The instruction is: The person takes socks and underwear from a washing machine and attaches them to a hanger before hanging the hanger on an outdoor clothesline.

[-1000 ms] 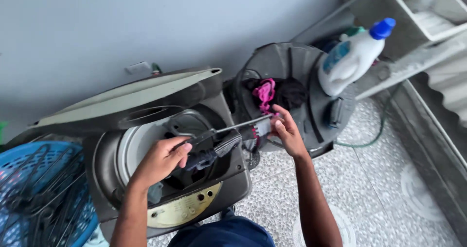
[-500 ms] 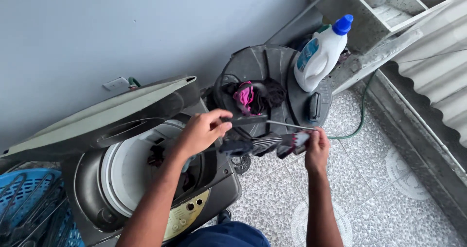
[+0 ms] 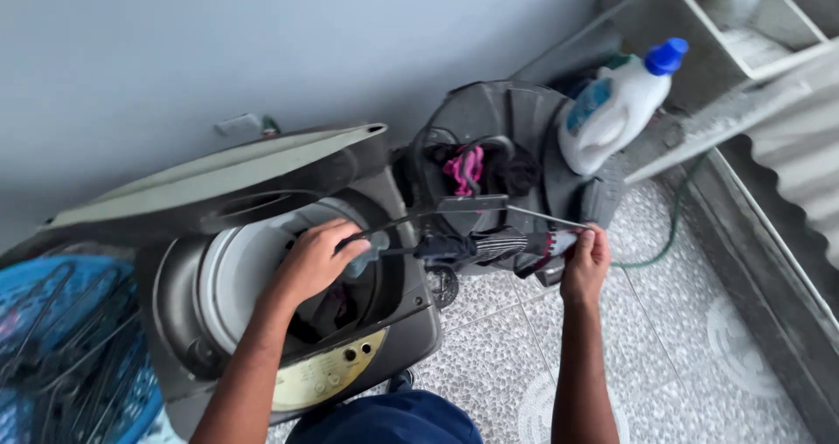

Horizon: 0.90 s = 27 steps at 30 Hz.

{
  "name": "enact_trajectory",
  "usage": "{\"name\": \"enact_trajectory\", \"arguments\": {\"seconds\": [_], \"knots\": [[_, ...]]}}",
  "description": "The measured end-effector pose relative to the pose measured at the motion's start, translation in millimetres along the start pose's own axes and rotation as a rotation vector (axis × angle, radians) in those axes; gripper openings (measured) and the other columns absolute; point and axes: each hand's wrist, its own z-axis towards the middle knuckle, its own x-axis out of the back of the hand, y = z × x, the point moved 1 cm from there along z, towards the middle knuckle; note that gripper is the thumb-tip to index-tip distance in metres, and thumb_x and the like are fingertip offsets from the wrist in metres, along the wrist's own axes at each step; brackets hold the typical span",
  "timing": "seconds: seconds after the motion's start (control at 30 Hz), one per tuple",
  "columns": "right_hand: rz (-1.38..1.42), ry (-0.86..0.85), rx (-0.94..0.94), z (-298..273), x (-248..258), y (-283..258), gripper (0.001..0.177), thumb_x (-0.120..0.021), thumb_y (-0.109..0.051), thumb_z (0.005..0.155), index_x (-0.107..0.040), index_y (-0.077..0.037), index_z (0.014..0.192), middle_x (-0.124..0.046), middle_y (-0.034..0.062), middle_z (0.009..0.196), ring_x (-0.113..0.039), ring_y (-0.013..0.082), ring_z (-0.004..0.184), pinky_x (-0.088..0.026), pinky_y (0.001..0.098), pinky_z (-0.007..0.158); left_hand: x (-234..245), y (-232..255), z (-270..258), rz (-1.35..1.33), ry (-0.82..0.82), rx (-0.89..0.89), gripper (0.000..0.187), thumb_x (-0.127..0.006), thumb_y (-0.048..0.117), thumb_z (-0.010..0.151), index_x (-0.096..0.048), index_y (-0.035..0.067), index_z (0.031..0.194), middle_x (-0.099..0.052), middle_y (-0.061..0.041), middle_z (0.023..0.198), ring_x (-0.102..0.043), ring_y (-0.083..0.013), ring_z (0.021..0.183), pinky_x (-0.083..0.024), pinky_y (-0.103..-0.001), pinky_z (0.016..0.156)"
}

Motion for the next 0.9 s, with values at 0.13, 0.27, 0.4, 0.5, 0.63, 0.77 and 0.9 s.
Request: {"name": "enact_trajectory", "arguments": {"seconds": [0.13,0.27,0.4,0.5,0.63,0.77,0.9], "knots": [[0.106,-0.177,-0.065,-15.1,-70.4,7.0,0.017,-0.042,-0.016,0.116,-0.054,-0.007,0.11,-0.064,0.0101,0.088,-0.063,0.0122,0.075,-0.057,0.0255,0.071,7.2,-54.9,-53.1,-0.035,0.134,0.111,0.025,-0.061,0.028,0.102,-0.074,0.011,0.113,-0.075,-0.02,0.095,-0.072,-0.0418,0.099,-0.056,-0.05,0.087],[0.129,-0.374,-0.11,-36.7,-146.2,5.4,0.018,-0.042,-0.015,0.115,-0.055,-0.005,0.108,-0.067,0.013,0.087,-0.063,0.013,0.075,-0.057,0.0276,0.073,26.6,-76.0,-125.2,-0.03,0.233,0.288,0.024,-0.058,0.033,0.103,-0.074,0.016,0.106,-0.076,-0.015,0.089,-0.074,-0.0371,0.091,-0.057,-0.049,0.082],[0.086,-0.553,-0.118,-57.2,-208.3,25.0,0.017,-0.043,-0.012,0.114,-0.058,-0.007,0.108,-0.066,0.0058,0.087,-0.06,0.0078,0.078,-0.055,0.0241,0.073,28.8,-107.8,-195.1,0.001,0.399,0.369,0.03,-0.055,0.038,0.106,-0.074,0.016,0.096,-0.072,-0.014,0.076,-0.073,-0.0371,0.078,-0.056,-0.046,0.072],[0.073,-0.667,-0.233,-90.7,-261.3,-11.0,0.021,-0.04,-0.014,0.115,-0.059,-0.006,0.122,-0.071,0.0165,0.107,-0.068,0.0174,0.086,-0.061,0.0332,0.081,40.3,-107.7,-238.6,0.02,0.506,0.397,0.028,-0.055,0.038,0.106,-0.072,0.02,0.093,-0.072,-0.011,0.073,-0.073,-0.034,0.072,-0.057,-0.043,0.069],[0.005,-0.798,-0.29,-133.8,-310.0,-34.4,0.027,-0.04,-0.019,0.114,-0.054,-0.01,0.136,-0.068,0.0116,0.126,-0.069,0.0128,0.093,-0.06,0.0265,0.082,40.1,-121.4,-300.5,0.063,0.636,0.419,0.025,-0.059,0.035,0.103,-0.07,0.015,0.092,-0.071,-0.017,0.075,-0.07,-0.0437,0.077,-0.056,-0.049,0.066],[-0.131,-0.819,-0.331,-173.1,-342.8,-13.5,0.024,-0.044,-0.021,0.115,-0.056,-0.008,0.132,-0.069,0.0115,0.121,-0.07,0.0207,0.095,-0.057,0.0309,0.083,30.1,-136.2,-366.3,0.057,0.826,0.482,0.019,-0.064,0.034,0.102,-0.072,0.018,0.093,-0.07,-0.011,0.071,-0.07,-0.0378,0.073,-0.057,-0.044,0.065],[-0.24,-0.978,-0.479,-209.6,-363.1,19.5,0.027,-0.05,-0.021,0.114,-0.062,0.0,0.125,-0.071,0.0278,0.117,-0.072,0.0397,0.103,-0.057,0.0504,0.091,19.3,-140.4,-421.1,-0.004,1.024,0.554,0.015,-0.067,0.028,0.1,-0.075,0.017,0.095,-0.072,-0.01,0.073,-0.072,-0.0364,0.072,-0.058,-0.042,0.065]]}}
